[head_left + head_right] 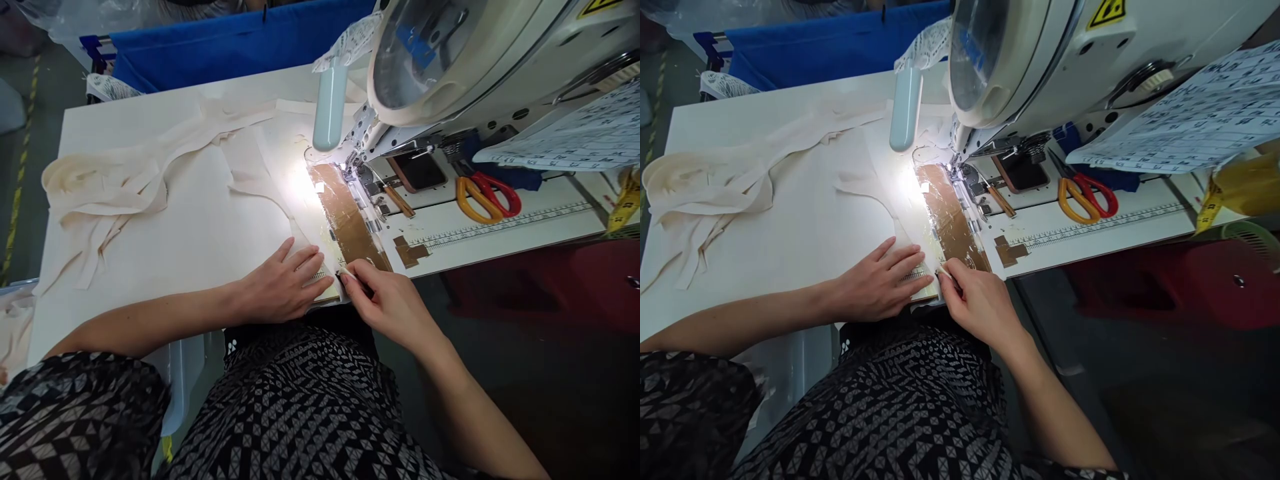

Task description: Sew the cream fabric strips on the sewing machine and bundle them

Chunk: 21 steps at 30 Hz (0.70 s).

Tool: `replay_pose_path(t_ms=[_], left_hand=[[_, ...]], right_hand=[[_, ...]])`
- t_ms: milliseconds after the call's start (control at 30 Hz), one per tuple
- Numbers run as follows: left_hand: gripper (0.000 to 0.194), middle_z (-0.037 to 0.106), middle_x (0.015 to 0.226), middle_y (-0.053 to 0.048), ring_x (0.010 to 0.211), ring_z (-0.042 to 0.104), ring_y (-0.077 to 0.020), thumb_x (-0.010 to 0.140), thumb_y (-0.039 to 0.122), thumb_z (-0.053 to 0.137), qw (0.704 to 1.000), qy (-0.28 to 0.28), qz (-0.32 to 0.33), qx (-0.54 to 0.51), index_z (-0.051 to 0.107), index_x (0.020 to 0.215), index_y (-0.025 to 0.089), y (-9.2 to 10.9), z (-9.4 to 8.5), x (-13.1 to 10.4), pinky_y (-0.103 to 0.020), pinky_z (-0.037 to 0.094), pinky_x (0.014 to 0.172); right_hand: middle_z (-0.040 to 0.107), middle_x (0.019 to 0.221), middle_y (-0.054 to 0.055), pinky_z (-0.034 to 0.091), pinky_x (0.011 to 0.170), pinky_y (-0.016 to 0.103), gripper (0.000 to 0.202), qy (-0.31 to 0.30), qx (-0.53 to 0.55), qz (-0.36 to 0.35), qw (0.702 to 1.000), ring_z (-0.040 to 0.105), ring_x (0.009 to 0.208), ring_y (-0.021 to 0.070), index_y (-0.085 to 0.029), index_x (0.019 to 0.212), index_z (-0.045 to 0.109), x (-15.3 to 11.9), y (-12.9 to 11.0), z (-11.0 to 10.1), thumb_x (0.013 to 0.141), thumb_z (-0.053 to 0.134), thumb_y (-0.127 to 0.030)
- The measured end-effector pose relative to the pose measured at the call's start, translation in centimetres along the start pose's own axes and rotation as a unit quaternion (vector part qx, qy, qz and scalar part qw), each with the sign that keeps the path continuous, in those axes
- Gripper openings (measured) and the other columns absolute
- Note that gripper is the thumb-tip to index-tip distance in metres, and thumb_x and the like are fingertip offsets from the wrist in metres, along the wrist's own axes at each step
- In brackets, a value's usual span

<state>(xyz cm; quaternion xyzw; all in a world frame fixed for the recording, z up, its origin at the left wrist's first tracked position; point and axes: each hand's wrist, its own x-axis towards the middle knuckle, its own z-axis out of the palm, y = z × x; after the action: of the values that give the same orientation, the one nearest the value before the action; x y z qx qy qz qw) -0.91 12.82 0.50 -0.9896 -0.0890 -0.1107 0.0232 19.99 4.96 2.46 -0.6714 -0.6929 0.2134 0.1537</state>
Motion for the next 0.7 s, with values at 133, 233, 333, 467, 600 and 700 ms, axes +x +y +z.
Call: replay_pose_path(t_ms=[133, 233, 333, 467, 600, 700], left_hand=[[0.039, 0.057, 0.136, -0.018, 0.129, 0.05, -0.0327, 0.098, 0.037, 0.049, 1.0, 0.001, 0.0, 0.012, 0.056, 0.132, 0.018, 0.0, 0.0, 0.1, -0.054, 0.039, 0.105], [0.037, 0.057, 0.135, -0.017, 0.128, 0.05, -0.0315, 0.098, 0.036, 0.049, 1.0, -0.003, -0.003, 0.015, 0.057, 0.13, 0.02, 0.1, 0.0, 0.1, -0.054, 0.039, 0.105], [0.036, 0.057, 0.134, -0.016, 0.129, 0.05, -0.0306, 0.098, 0.036, 0.049, 1.0, -0.001, -0.003, 0.016, 0.057, 0.129, 0.02, 0.1, -0.1, 0.1, -0.054, 0.039, 0.105], [0.034, 0.058, 0.135, -0.016, 0.127, 0.052, -0.0319, 0.099, 0.033, 0.046, 0.999, -0.011, -0.03, 0.026, 0.058, 0.129, 0.02, -0.9, -0.4, 0.1, -0.057, 0.038, 0.105], [0.036, 0.056, 0.137, -0.016, 0.13, 0.049, -0.0335, 0.1, 0.031, 0.045, 0.997, -0.019, -0.065, 0.041, 0.058, 0.129, 0.015, -2.4, -0.6, 0.3, -0.058, 0.037, 0.106], [0.038, 0.056, 0.139, -0.015, 0.135, 0.045, -0.0281, 0.101, 0.028, 0.042, 0.998, -0.024, -0.046, 0.022, 0.056, 0.131, 0.01, -2.9, -0.5, 0.4, -0.05, 0.034, 0.112]], right_hand=[[0.052, 0.055, -0.002, 0.024, 0.05, 0.028, 0.022, -0.006, -0.045, -0.034, 0.998, 0.046, 0.047, 0.0137, -0.024, 0.073, 0.042, -0.1, -0.1, -0.1, 0.094, 0.04, -0.031], [0.053, 0.056, -0.001, 0.023, 0.05, 0.028, 0.021, -0.025, -0.076, -0.07, 0.994, 0.046, 0.048, 0.0141, -0.024, 0.072, 0.041, -0.8, 0.1, -0.8, 0.093, 0.04, -0.028], [0.051, 0.054, -0.002, 0.022, 0.05, 0.028, 0.021, -0.047, -0.074, -0.077, 0.993, 0.043, 0.045, 0.0132, -0.024, 0.071, 0.041, -1.4, 0.3, -1.4, 0.092, 0.04, -0.027], [0.049, 0.052, -0.002, 0.022, 0.05, 0.029, 0.021, -0.033, -0.069, -0.059, 0.995, 0.043, 0.046, 0.0143, -0.024, 0.071, 0.039, -0.2, 0.1, -1.2, 0.092, 0.04, -0.029], [0.053, 0.055, 0.0, 0.023, 0.052, 0.029, 0.021, -0.009, -0.074, -0.044, 0.996, 0.047, 0.051, 0.0164, -0.024, 0.073, 0.041, 2.6, -0.3, -0.5, 0.092, 0.039, -0.031], [0.054, 0.056, 0.001, 0.023, 0.052, 0.029, 0.021, 0.003, -0.066, -0.049, 0.997, 0.047, 0.052, 0.0166, -0.024, 0.072, 0.043, 3.8, -0.5, -0.2, 0.092, 0.039, -0.032]])
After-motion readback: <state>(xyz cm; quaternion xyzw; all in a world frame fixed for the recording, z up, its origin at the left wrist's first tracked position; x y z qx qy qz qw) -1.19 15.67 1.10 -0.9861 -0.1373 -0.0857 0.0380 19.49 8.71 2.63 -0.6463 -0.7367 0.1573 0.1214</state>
